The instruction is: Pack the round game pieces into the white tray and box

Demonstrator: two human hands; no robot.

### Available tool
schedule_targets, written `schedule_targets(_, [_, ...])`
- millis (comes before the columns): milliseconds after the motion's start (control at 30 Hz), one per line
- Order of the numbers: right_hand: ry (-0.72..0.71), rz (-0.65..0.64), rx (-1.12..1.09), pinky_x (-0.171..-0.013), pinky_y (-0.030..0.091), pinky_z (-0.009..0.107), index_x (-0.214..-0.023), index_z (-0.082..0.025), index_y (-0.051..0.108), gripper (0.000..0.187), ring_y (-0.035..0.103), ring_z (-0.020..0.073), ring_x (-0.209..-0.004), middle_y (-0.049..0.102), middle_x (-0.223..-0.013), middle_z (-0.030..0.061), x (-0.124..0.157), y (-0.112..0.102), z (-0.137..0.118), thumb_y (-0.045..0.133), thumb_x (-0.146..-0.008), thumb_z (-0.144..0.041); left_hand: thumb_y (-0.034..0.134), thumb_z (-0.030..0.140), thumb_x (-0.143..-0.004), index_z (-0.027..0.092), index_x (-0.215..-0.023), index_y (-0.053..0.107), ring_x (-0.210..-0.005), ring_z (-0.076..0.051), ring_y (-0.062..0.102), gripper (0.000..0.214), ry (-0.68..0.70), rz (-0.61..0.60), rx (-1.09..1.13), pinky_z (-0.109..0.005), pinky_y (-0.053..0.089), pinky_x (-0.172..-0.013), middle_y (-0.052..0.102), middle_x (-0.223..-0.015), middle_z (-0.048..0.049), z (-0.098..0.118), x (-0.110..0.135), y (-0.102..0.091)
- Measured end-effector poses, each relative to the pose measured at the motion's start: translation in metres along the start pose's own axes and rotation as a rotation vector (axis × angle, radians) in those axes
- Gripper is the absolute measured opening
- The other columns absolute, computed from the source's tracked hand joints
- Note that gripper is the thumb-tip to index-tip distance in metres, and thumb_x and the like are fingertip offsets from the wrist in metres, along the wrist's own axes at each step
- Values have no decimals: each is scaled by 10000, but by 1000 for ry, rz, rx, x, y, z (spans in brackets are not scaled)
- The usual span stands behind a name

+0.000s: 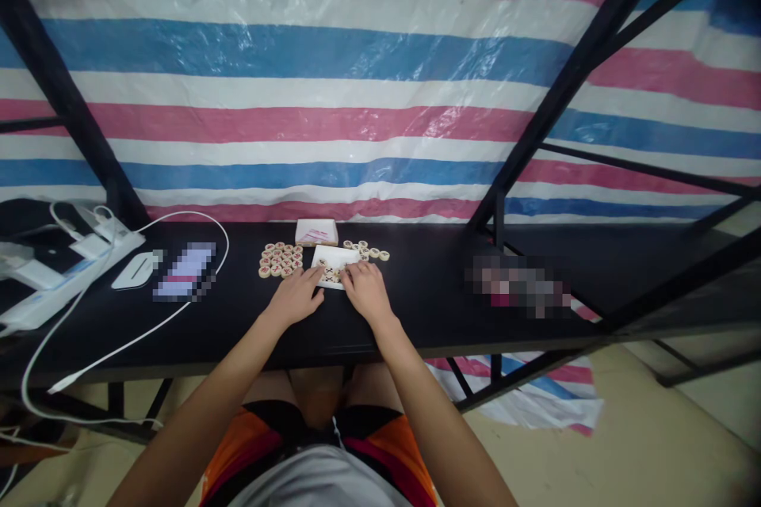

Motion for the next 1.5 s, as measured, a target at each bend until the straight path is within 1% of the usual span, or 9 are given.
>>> schedule_targets(167, [-59, -32, -65, -960, 373, 364, -965, -157, 632, 267, 503, 237, -1110, 653, -1027, 121, -1, 2, 2, 406, -939, -296, 444, 339, -873, 162, -1404, 355, -1198, -270, 485, 567, 0, 9, 5, -378, 433, -930, 396, -1445, -108, 3, -5, -3])
schedule_targets(400, [-90, -48, -80, -985, 351, 388, -1099, -187, 630, 312, 448, 246, -1186, 615, -1168, 95, 0, 2, 0, 399, -947, -330, 418, 354, -896, 157, -1327, 469, -1145, -284, 509, 476, 0, 5, -40, -409, 425, -941, 486, -1375, -105, 4, -3, 0])
schedule_targets(633, [-4, 17, 3, -944, 357, 411, -1040, -172, 652, 335, 511, 248, -1036, 644, -1000, 127, 1, 2, 1, 393, -945, -361, 426, 281, -903, 171, -1244, 521, -1081, -238, 534, 371, 23, 32, -45, -358, 440, -914, 560, -1230, -105, 8, 2, -5])
schedule_targets(767, [13, 14, -21, -914, 385, 400, -1003, -169, 659, 307, 509, 253, -1036, 608, -1125, 134, -2, 2, 4, 412, -933, -336, 413, 248, -905, 177, -1239, 519, -1051, -223, 545, 358, 34, 27, -43, -338, 452, -894, 558, -1195, -95, 7, 3, -4])
schedule_targets(867, [-108, -39, -73, -961, 359, 395, -1049, -184, 647, 282, 483, 236, -1111, 606, -1172, 107, -11, 2, 8, 399, -929, -245, 415, 253, -908, 198, -1233, 525, -1038, -213, 544, 347, 49, 25, -34, -333, 458, -883, 551, -1180, -90, 5, 4, -2])
schedule_targets(967, [-283, -169, -115, -971, 347, 363, -1021, -194, 662, 285, 514, 201, -1074, 663, -1045, 66, -21, 1, 15, 402, -907, -174, 410, 264, -916, 203, -1221, 535, -1015, -210, 549, 336, 57, 24, -35, -332, 464, -865, 546, -1163, -92, 4, 5, 0])
schedule_targets(1033, [-312, -202, -133, -954, 356, 348, -995, -189, 672, 289, 532, 191, -1035, 671, -1010, 56, -25, 0, 21, 406, -889, -152, 406, 275, -920, 205, -1215, 540, -992, -208, 557, 332, 52, 24, -47, -326, 470, -843, 547, -1151, -92, 4, 5, 1])
schedule_targets(1333, [-213, -73, -205, -944, 371, 353, -967, -179, 671, 301, 526, 207, -1003, 652, -993, 67, -20, -2, 27, 387, -869, -154, 405, 284, -926, 202, -1207, 543, -975, -208, 570, 324, 55, 18, -48, -313, 473, -825, 547, -1153, -86, 7, 6, -3])
schedule_targets(1500, [112, 134, -248, -933, 401, 361, -1015, -157, 655, 356, 523, 219, -1004, 615, -1079, 98, -20, -4, 64, 360, -822, -102, 410, 267, -922, 204, -1231, 522, -1005, -210, 567, 335, 41, 14, -18, -321, 478, -844, 534, -1185, -89, 8, 7, -7])
Point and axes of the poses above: each hand's wrist, its own x-axis away from the middle knuckle, its own y-axis out of the palm, z = x × y, the point moved 3 cm from there along -x, towards the middle knuckle
